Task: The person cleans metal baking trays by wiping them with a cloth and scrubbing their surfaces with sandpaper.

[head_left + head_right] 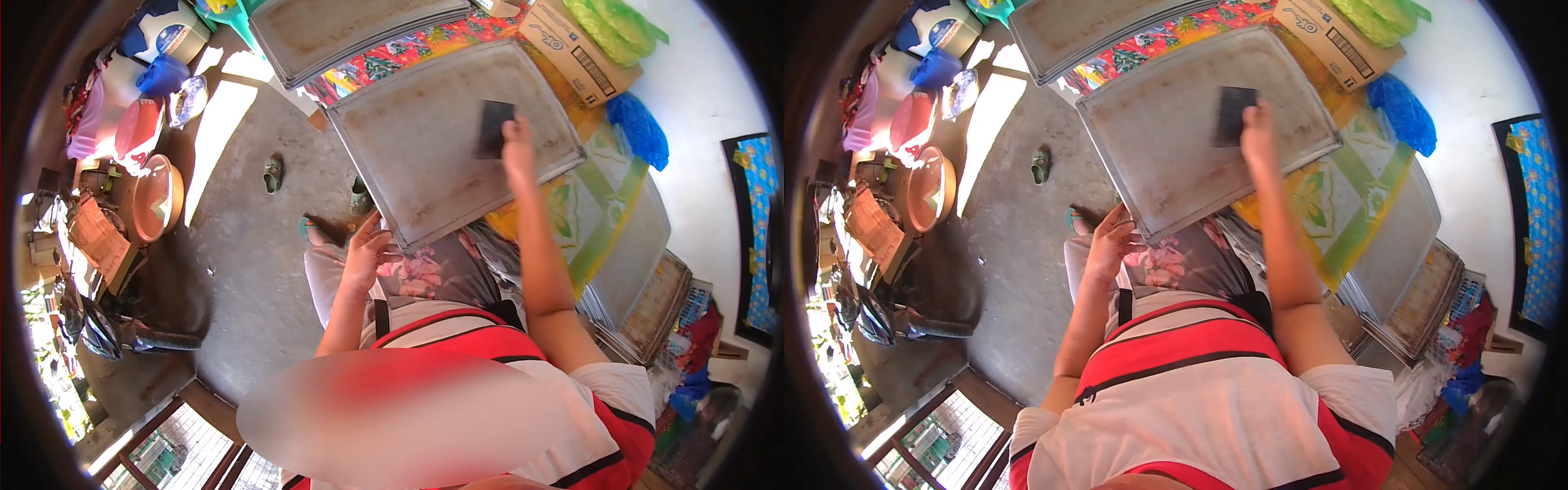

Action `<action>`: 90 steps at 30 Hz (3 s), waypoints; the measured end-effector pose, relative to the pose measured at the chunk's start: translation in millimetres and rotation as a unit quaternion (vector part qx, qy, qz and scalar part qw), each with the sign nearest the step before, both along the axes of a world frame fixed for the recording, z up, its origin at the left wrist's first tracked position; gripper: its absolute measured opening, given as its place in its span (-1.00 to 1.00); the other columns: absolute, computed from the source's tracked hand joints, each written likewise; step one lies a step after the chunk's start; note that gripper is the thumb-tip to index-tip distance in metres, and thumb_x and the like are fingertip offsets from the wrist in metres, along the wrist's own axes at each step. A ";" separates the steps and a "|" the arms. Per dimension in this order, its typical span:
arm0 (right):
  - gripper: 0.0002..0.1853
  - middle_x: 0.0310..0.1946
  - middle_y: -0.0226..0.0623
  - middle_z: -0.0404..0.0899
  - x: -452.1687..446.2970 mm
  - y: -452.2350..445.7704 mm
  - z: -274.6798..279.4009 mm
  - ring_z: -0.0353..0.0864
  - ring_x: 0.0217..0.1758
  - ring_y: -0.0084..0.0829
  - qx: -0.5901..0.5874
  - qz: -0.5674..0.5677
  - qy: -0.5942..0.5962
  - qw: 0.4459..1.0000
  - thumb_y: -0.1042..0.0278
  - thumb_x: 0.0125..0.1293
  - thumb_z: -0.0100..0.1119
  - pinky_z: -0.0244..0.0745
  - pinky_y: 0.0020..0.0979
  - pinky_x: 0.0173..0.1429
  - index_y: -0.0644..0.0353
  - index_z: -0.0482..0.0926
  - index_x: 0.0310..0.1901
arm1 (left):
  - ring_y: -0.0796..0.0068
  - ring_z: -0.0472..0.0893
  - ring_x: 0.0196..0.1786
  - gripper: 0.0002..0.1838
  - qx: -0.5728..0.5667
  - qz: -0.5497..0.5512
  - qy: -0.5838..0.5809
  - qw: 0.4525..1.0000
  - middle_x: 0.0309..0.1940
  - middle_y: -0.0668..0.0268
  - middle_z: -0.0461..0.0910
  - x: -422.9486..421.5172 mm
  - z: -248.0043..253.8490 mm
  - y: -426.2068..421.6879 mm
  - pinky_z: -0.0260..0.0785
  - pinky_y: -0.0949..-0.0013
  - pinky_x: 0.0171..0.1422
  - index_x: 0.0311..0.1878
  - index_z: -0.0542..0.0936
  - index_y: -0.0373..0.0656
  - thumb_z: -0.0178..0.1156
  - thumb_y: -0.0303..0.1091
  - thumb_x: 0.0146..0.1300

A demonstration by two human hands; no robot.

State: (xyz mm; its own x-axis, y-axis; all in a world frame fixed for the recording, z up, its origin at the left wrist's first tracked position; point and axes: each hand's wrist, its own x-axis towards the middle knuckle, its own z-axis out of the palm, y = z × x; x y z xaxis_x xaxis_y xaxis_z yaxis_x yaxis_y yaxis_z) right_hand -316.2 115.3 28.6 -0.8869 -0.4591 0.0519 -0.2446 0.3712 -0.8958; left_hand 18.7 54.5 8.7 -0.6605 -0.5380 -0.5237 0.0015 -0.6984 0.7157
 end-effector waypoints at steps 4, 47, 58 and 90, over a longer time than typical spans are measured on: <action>-0.20 0.24 0.12 0.43 -78.2 80.7 12.6 0.46 0.28 -0.07 0.085 0.029 0.022 0.996 0.02 0.28 0.33 0.34 -0.20 0.33 0.37 0.24 0.38 | 0.37 0.70 -0.29 -0.34 0.017 -0.025 -0.012 0.999 -0.16 0.20 0.64 4.9 12.3 -1.7 0.68 0.23 -0.12 0.47 0.19 -0.33 0.07 -0.54 0.28; -0.08 0.05 -0.11 0.50 91.2 29.8 48.8 0.51 0.17 -0.08 0.376 0.113 0.226 0.892 0.07 0.08 0.44 0.34 0.02 0.12 0.17 0.20 0.43 | 0.39 0.59 0.15 -0.19 0.098 -0.032 0.129 0.986 0.38 0.14 0.36 7.1 26.9 13.1 0.47 0.27 0.26 0.50 0.14 -0.32 -0.05 -0.71 0.07; -0.09 -0.12 -0.16 0.52 145.5 15.5 38.4 0.56 -0.06 -0.14 0.316 0.166 0.296 0.886 0.03 0.09 0.41 0.28 -0.08 0.02 0.21 0.21 0.41 | 0.15 0.56 0.22 0.00 0.133 -0.003 0.135 0.982 0.36 0.03 0.35 1.4 26.5 23.2 0.46 0.17 0.30 0.56 -0.11 -0.21 -0.02 -0.68 -0.05; -0.50 0.19 -0.63 0.58 61.2 -71.4 62.3 0.48 0.32 -0.45 0.181 0.556 0.537 0.608 0.49 0.27 -0.01 -0.18 0.00 0.65 -0.24 0.56 0.20 | 0.29 0.74 -0.28 -0.74 0.058 0.014 0.043 0.997 -0.17 0.19 0.66 -31.5 -10.5 11.3 0.71 0.22 -0.25 0.07 0.46 -0.31 0.14 -0.40 0.41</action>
State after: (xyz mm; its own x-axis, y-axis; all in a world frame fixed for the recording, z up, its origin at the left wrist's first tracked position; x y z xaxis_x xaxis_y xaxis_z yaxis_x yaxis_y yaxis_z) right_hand -255.0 43.9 90.9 0.4377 -0.8980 0.0438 -0.8967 -0.4325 0.0941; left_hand -12.8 65.8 -1.8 -0.6912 -0.4964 -0.5252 0.0812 -0.7755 0.6261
